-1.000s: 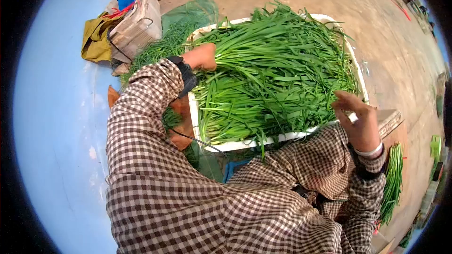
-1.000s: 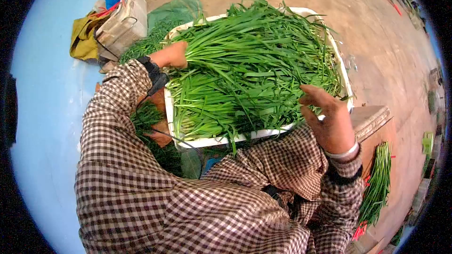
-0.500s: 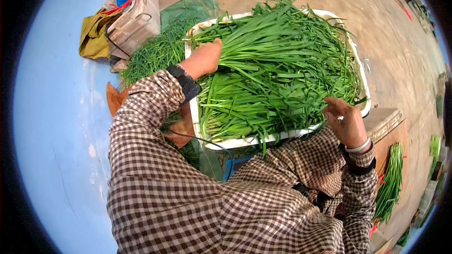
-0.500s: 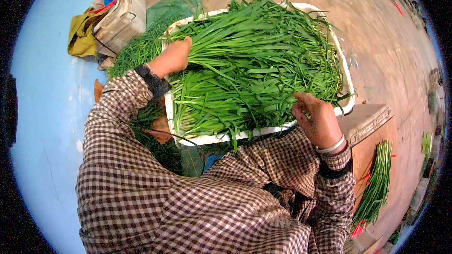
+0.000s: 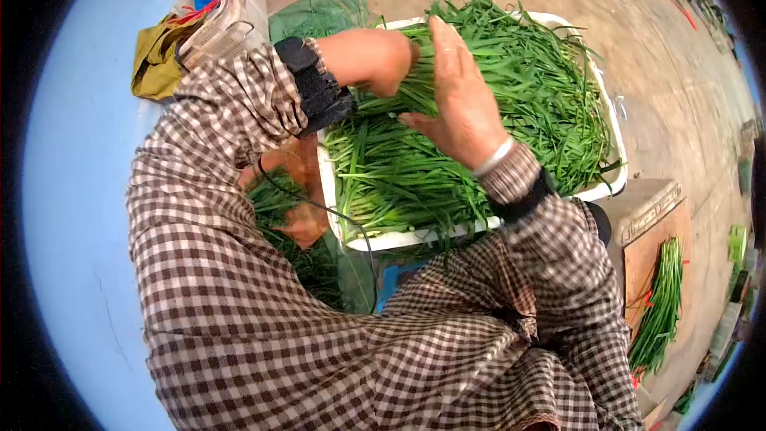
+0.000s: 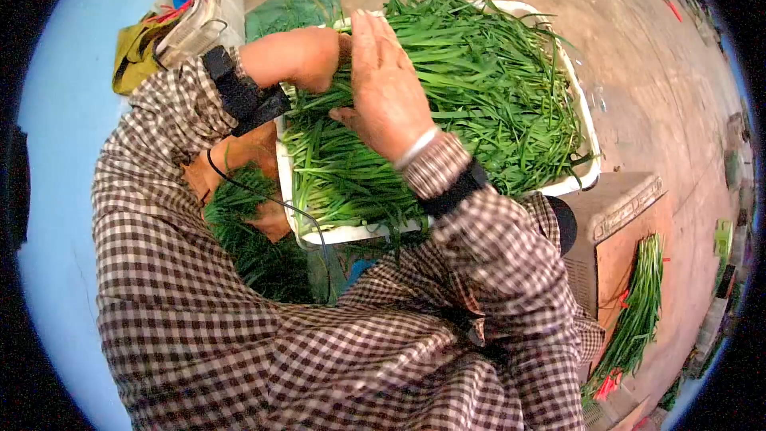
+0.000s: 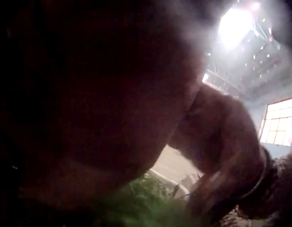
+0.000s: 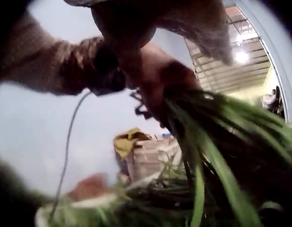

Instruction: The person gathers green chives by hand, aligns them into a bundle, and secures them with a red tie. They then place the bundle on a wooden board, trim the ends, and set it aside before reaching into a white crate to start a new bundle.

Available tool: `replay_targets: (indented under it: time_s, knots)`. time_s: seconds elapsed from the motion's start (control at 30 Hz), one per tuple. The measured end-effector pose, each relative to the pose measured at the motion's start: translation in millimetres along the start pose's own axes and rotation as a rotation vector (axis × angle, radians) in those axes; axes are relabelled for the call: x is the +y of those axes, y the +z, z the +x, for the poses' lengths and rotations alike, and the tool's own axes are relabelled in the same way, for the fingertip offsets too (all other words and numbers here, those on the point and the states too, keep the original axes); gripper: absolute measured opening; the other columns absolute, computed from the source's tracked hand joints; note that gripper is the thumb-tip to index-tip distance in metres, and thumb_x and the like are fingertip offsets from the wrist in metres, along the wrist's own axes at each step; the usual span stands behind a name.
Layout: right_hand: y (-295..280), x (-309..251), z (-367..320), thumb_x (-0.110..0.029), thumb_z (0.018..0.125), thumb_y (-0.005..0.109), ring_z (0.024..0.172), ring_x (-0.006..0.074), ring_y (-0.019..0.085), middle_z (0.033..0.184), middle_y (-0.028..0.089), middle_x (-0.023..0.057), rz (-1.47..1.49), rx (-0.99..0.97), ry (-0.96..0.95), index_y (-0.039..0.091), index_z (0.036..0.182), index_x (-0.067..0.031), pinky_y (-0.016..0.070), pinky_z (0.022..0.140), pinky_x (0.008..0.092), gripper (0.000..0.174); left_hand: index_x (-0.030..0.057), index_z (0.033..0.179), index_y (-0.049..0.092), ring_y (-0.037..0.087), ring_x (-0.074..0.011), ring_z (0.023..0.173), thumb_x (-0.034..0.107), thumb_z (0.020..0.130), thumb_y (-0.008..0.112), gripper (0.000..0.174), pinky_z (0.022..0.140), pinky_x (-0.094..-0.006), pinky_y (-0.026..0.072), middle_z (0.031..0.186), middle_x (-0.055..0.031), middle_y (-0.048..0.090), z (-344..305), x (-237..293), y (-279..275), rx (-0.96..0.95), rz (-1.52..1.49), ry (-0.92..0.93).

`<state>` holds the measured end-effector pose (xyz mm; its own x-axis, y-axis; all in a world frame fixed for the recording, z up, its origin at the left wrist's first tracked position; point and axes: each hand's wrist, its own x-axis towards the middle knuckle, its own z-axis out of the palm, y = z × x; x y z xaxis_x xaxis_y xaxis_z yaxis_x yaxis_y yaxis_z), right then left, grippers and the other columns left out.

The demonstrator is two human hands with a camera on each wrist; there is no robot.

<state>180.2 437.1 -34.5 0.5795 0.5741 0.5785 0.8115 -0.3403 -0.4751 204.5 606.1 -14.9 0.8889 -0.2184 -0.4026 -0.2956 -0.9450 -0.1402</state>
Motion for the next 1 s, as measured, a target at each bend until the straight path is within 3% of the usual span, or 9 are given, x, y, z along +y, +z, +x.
replay_targets:
  time_s: [0.2,0.23,0.27,0.37,0.47,0.6,0.63,0.73,1.0]
  knots:
    - [29.4,13.1,-14.3,-0.013,0.057,0.078,0.126,0.0308,0.036,0.141,0.029,0.0179,0.028,-0.11,0.011,0.009,0.142,-0.0049,0.0231,0.106,0.048,0.109,-0.0016,0.089,0.064,0.06,-0.03,0.073,0.017,0.059,0.069,0.036,0.069,-0.0378,0.0486,0.081,-0.0189,0.065,8.0,17.0,16.1,-0.345,-0.551,0.078]
    - [30.3,16.4,-18.7,-0.008,0.057,0.075,0.122,0.028,0.041,0.141,0.031,0.0161,-0.004,-0.115,-0.001,0.01,0.142,-0.0066,0.0279,0.103,0.0465,0.108,-0.0003,0.076,0.064,0.044,-0.0183,0.051,0.019,0.069,0.067,0.021,0.044,-0.0342,0.0366,0.056,-0.0045,0.051,0.1,17.9,21.8,-0.221,-0.758,0.199]
    - [29.0,19.7,-22.4,-0.008,0.057,0.075,0.122,0.028,0.041,0.141,0.031,0.0161,-0.01,-0.117,0.007,0.01,0.142,-0.0066,0.0279,0.103,0.0465,0.108,-0.0009,0.101,0.061,0.059,-0.028,0.079,0.023,0.061,0.073,0.048,0.075,-0.0369,0.0476,0.093,-0.0182,0.064,-0.6,20.2,15.5,-0.359,-0.652,0.08]
    - [23.5,33.9,-29.7,-0.005,0.054,0.074,0.112,0.0286,0.051,0.133,0.043,0.0129,0.124,-0.208,0.007,0.014,0.143,-0.0115,0.0355,0.094,0.0425,0.107,0.0036,0.117,0.053,0.058,-0.0222,0.085,0.036,0.079,0.063,0.051,0.074,-0.0334,0.0481,0.109,-0.0107,0.06,-21.4,15.0,7.4,-0.257,-1.186,0.376]
    - [1.6,41.7,-30.5,-0.01,0.061,0.075,0.105,0.0273,0.055,0.115,0.058,0.0106,0.151,-0.154,0.082,0.031,0.136,-0.0105,0.0365,0.092,0.0399,0.086,0.0005,0.121,0.051,0.061,-0.015,0.089,0.054,0.09,0.039,0.063,0.068,-0.0196,0.0464,0.105,-0.0087,0.061,-29.1,0.8,-23.3,-0.442,-1.319,0.293]
    - [-31.0,54.5,-37.9,-0.01,0.07,0.071,0.086,0.0201,0.063,0.095,0.065,0.0066,0.661,0.176,0.233,0.056,0.109,-0.007,0.0499,0.077,0.0311,0.042,0.0018,0.127,0.046,0.057,-0.0197,0.104,0.063,0.088,0.033,0.074,0.081,-0.0266,0.0461,0.111,-0.0143,0.059,-18.8,-0.6,-3.7,-0.165,-1.865,0.373]
    - [-50.9,64.8,-38.4,-0.006,0.074,0.068,0.083,0.0164,0.063,0.095,0.065,0.0052,0.229,0.174,0.06,0.057,0.104,-0.0035,0.0499,0.077,0.0275,0.033,0.0027,0.128,0.044,0.053,-0.0218,0.109,0.06,0.088,0.037,0.071,0.087,-0.03,0.0434,0.115,-0.0148,0.057,-14.4,6.1,10.9,0.017,-1.653,0.24]
    - [-90.5,68.8,-51.4,-0.01,0.079,0.065,0.088,0.0169,0.061,0.095,0.065,0.0074,0.735,0.476,0.302,0.055,0.108,-0.0017,0.0476,0.081,0.032,0.032,0.0058,0.133,0.039,0.043,-0.0283,0.122,0.05,0.087,0.049,0.064,0.098,-0.0404,0.0354,0.129,-0.0171,0.047,19.1,19.4,106.4,0.403,-0.786,0.146]
    - [-242.6,59.6,-110.7,-0.025,0.089,0.048,0.098,0.022,0.053,0.104,0.056,0.0099,1.164,0.756,0.096,0.045,0.122,-0.0003,0.0397,0.096,0.0417,0.042,0.0105,0.135,0.034,0.031,-0.0324,0.129,0.043,0.085,0.054,0.063,0.097,-0.0494,0.0342,0.141,-0.0163,0.031,10.4,46.1,142.7,0.256,-0.3,0.021]
